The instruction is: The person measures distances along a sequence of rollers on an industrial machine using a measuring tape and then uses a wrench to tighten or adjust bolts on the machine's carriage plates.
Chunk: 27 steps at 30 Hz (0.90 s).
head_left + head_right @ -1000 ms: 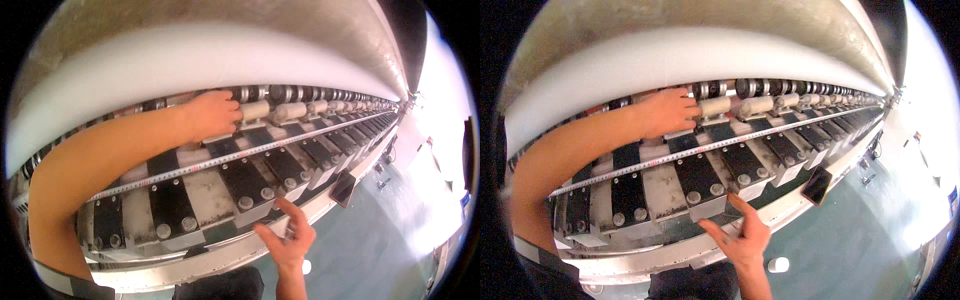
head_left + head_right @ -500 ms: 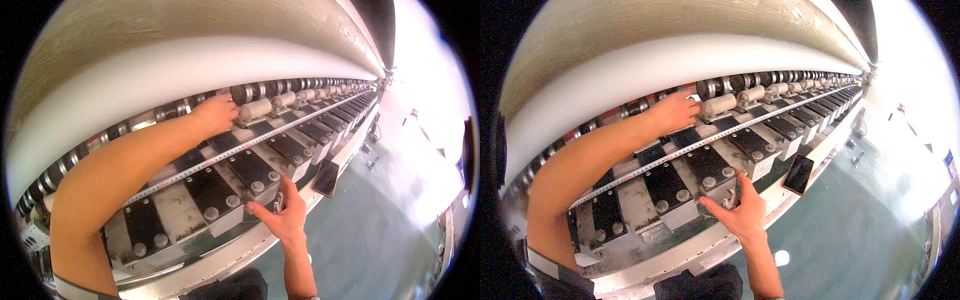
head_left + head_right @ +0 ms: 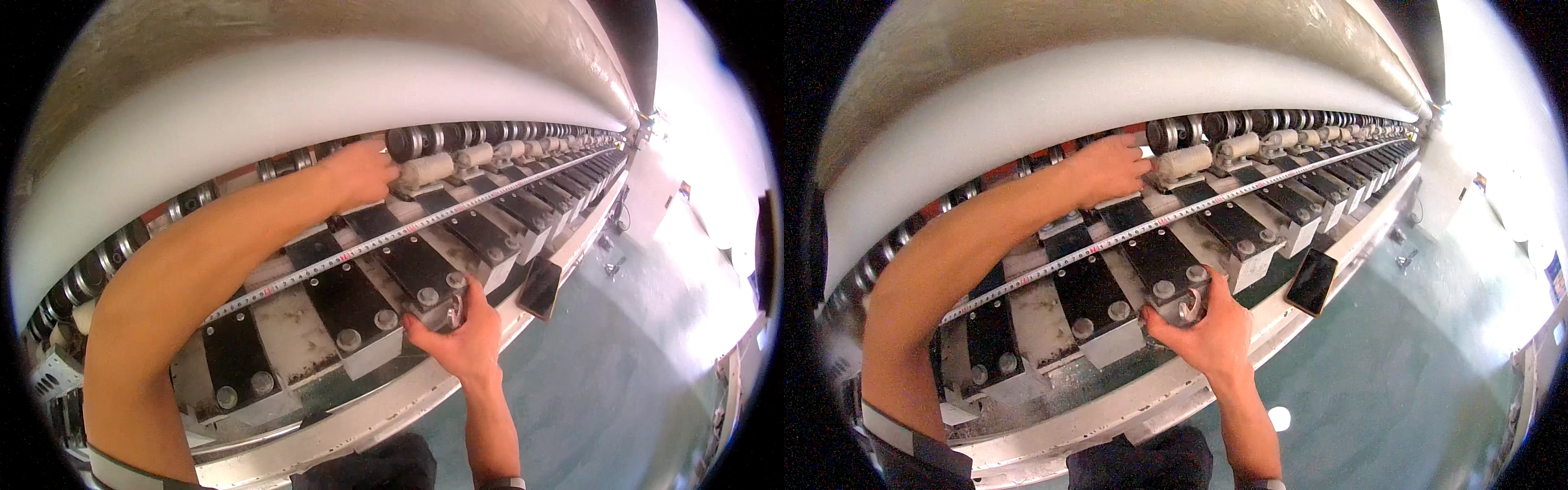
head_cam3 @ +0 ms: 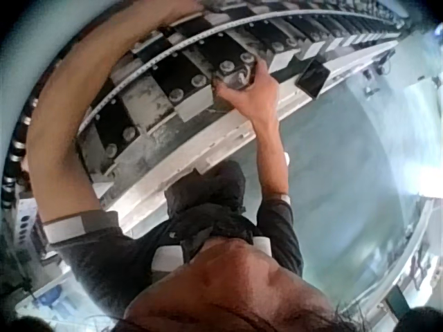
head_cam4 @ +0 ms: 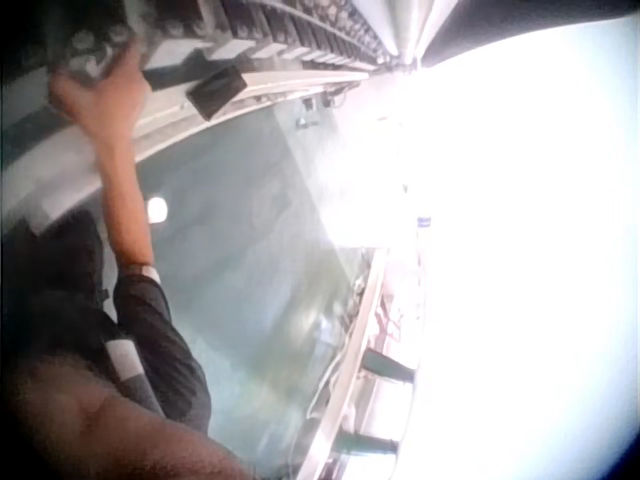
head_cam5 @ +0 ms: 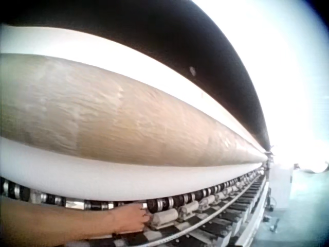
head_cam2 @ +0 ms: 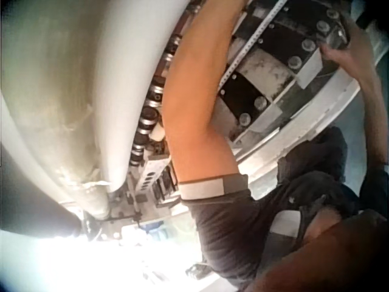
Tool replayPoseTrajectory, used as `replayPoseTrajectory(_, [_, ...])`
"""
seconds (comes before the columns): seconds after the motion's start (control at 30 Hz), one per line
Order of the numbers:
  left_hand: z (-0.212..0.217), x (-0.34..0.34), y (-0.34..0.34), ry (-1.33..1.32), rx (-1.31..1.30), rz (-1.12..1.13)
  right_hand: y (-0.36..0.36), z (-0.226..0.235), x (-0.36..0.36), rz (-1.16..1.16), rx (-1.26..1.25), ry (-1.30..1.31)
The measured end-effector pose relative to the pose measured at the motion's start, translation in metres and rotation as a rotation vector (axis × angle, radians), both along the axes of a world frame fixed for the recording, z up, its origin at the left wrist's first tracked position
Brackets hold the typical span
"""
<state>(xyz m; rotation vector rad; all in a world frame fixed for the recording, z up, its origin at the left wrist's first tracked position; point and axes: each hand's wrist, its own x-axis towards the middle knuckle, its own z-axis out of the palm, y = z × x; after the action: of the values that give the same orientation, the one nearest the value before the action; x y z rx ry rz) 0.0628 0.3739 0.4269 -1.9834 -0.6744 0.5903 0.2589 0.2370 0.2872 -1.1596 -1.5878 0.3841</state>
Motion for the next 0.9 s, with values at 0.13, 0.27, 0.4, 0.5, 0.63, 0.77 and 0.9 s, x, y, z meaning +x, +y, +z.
replayPoseTrajectory(0.13, [0.002,-0.006,0.004,-0.045,-0.014,-0.096,0.0,-0.004,0.001,0.014,0.005,0.035])
replayPoseTrajectory(0.27, [0.0,-0.005,0.003,-0.051,-0.008,-0.072,-0.006,0.002,-0.003,0.036,-0.085,0.114])
replayPoseTrajectory(0.4, [-0.004,-0.002,0.004,-0.009,-0.006,-0.009,-0.006,0.001,-0.003,-0.014,-0.083,0.04])
replayPoseTrajectory(0.5, [0.001,0.002,0.001,0.007,-0.022,0.026,-0.004,0.0,-0.003,-0.014,-0.037,0.036])
replayPoseTrajectory(0.63, [0.002,-0.004,0.0,-0.008,-0.014,-0.022,-0.009,0.003,-0.004,0.012,-0.085,0.078])
replayPoseTrajectory(0.77, [-0.012,-0.012,0.008,-0.059,0.089,-0.114,-0.004,-0.003,-0.005,-0.017,0.013,0.048])
replayPoseTrajectory(0.9, [-0.01,-0.014,-0.002,-0.178,0.097,-0.156,-0.012,0.006,-0.009,0.002,-0.1,0.091])
